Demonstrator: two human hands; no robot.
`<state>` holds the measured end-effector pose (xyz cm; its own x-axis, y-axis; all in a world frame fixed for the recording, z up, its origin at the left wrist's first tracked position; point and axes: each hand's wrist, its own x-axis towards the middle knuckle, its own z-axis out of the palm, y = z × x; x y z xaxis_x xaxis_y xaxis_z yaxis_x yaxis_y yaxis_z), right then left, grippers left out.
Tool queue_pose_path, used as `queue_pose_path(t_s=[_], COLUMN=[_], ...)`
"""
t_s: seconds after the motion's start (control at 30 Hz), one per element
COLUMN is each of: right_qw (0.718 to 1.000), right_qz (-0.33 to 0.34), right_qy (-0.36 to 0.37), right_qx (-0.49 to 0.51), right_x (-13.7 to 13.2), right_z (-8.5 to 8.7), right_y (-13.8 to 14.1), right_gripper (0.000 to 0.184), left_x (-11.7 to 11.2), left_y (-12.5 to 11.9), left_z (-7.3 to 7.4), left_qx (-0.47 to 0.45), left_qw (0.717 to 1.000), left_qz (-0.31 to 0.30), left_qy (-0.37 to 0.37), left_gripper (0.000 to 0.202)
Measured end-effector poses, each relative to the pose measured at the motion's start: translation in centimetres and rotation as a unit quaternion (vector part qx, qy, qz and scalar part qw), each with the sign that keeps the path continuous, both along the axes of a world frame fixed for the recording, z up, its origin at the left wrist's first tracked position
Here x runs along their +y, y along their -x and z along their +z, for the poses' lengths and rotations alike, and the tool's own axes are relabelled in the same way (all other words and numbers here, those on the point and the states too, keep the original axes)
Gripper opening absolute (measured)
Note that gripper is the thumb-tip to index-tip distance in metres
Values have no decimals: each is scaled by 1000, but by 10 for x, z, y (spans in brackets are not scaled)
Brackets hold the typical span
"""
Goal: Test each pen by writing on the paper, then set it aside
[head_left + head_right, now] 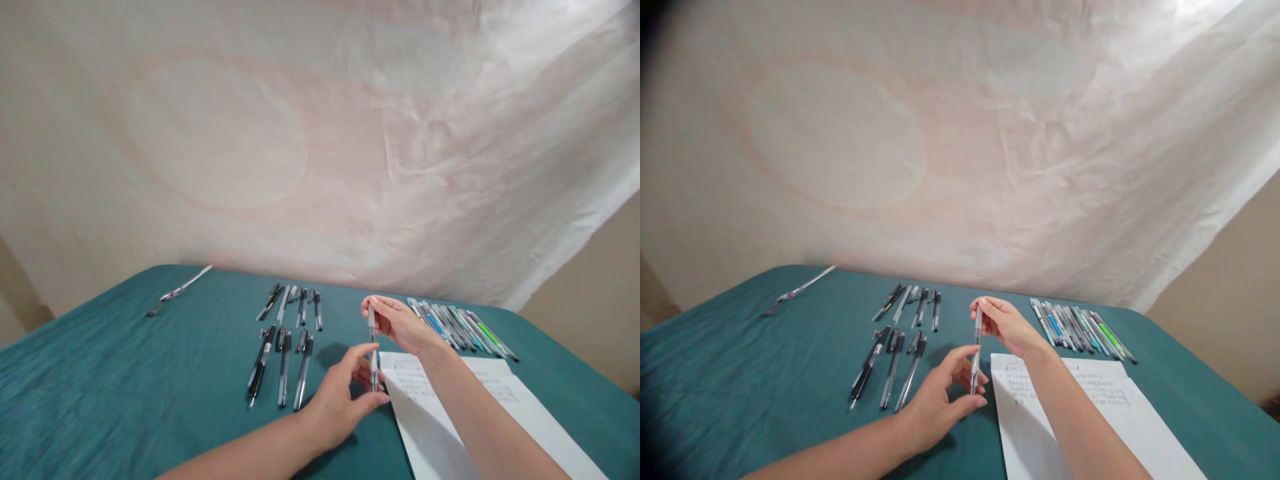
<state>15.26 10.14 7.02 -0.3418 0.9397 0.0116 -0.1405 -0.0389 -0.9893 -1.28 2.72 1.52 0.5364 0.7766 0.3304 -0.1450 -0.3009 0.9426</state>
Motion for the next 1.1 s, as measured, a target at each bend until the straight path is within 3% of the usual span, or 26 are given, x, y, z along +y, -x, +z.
queue_pose_path(t_s=[0.23,0.6,0.83,1.1], right_qw=[1000,999,998,991], right_qz=[19,32,15,18], right_qy=[-4,-11,-2,-54], right_qx=[-14,-34,-53,-121], right_x=[-5,-8,-7,-5], right_z=[2,0,-2,-3], right_y=[6,12,13,14], right_gripper=[29,32,33,41], left_x=[2,1,3,5], left_y=[-1,-1,-1,-2], left_z=[-3,-5,-7,-11], left_qx=[12,6,18,40], left_qw=[1000,1000,1000,998], left_qz=[7,13,22,53], left_qy=[-2,-10,-10,-25], left_gripper=[62,43,48,49])
